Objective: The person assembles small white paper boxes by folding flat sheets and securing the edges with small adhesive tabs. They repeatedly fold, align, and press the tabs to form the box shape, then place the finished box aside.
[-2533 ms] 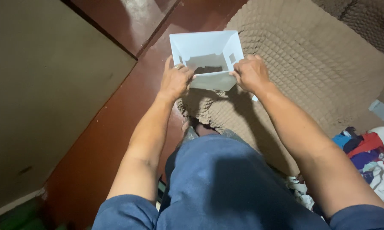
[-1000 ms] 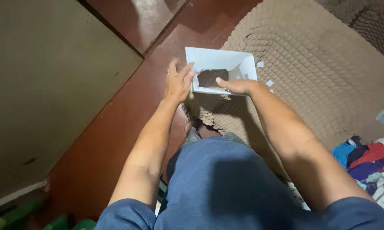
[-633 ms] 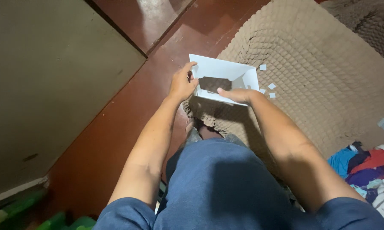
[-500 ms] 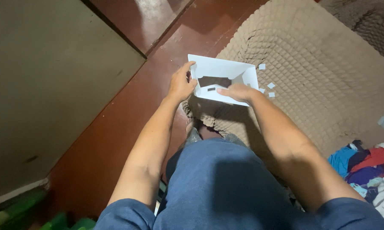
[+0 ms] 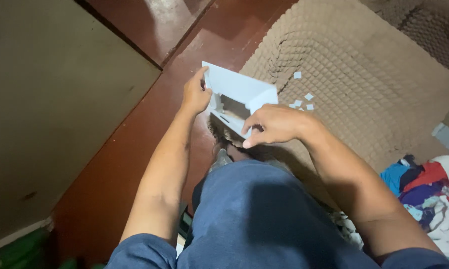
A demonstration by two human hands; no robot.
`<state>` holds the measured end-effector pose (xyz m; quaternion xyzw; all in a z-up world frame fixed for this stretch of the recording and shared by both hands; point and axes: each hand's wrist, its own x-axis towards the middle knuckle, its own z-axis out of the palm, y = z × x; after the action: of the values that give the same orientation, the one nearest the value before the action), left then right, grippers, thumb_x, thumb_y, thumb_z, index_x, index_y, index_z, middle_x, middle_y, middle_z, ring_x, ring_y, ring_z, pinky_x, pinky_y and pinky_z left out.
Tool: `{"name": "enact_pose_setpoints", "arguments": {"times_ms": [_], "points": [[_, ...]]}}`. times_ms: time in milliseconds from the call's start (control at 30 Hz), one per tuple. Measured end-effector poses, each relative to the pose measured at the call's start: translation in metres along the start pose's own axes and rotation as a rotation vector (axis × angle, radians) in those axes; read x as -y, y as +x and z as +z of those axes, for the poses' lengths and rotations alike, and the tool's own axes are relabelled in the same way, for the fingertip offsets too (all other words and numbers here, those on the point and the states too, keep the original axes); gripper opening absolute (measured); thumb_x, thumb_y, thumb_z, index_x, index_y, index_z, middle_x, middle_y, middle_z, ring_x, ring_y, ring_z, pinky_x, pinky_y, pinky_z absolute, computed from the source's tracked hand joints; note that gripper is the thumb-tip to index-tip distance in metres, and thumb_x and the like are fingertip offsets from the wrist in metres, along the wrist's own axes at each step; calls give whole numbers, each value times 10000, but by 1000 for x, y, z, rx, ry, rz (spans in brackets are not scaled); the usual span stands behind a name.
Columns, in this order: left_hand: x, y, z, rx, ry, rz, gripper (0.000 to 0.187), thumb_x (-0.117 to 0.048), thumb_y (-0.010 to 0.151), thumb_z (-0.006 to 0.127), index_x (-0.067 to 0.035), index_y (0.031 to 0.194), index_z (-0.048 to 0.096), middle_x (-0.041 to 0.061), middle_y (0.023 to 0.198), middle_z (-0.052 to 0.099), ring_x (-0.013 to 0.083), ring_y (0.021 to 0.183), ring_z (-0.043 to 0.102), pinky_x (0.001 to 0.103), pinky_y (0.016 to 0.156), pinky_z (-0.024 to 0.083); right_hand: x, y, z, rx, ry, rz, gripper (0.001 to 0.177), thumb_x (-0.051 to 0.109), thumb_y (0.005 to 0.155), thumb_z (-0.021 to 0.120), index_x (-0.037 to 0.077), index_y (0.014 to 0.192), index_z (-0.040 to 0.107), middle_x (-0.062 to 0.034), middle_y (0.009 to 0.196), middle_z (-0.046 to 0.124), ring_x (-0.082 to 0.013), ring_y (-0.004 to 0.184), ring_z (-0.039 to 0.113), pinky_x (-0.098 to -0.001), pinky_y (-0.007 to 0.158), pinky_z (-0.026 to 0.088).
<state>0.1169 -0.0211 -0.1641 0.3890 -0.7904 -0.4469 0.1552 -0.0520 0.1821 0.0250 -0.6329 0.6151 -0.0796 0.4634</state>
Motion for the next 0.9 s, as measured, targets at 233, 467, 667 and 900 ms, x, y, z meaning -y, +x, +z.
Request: {"name": "enact_pose_setpoints", "arguments": {"times_ms": [233, 467, 667, 900], "points": [[-36, 1, -10, 58, 82, 394, 570, 64, 791, 658, -103, 1335, 624, 182, 1128, 693, 352, 997, 687, 415, 859, 560, -88, 36, 24, -411, 123, 62, 281, 237, 872, 742, 99, 1114, 775, -93, 1000, 757, -257, 897, 749, -363, 826, 567], [-92, 40, -12, 444, 335, 620, 362, 2, 781, 731, -172, 1094, 789, 132, 955, 719, 362, 914, 684, 450, 780, 543, -81, 95, 57, -184, -891, -207, 170, 156, 808, 656, 162, 941, 761, -10, 1035, 712, -224, 1142, 599, -463, 1175, 328], [-121, 52, -20, 557, 450, 585, 255, -67, 759, 768, -207, 965, 824, 101, 954, 756, 328, 924, 698, 443, 784, 549, -123, 149, 95, -185, -985, 2, 432, 369, 918, 520, 80, 1157, 735, -102, 1174, 702, -264, 1175, 568, -450, 1096, 303], [-89, 37, -33, 8, -142, 333, 447, -375, 968, 723, -149, 1349, 665, 127, 1342, 707, 285, 1260, 676, 395, 1070, 524, -66, 113, 35, 25, -975, 40, 323, 302, 945, 556, 115, 1101, 769, -75, 1190, 716, -279, 1254, 563, -626, 1198, 204]]}}
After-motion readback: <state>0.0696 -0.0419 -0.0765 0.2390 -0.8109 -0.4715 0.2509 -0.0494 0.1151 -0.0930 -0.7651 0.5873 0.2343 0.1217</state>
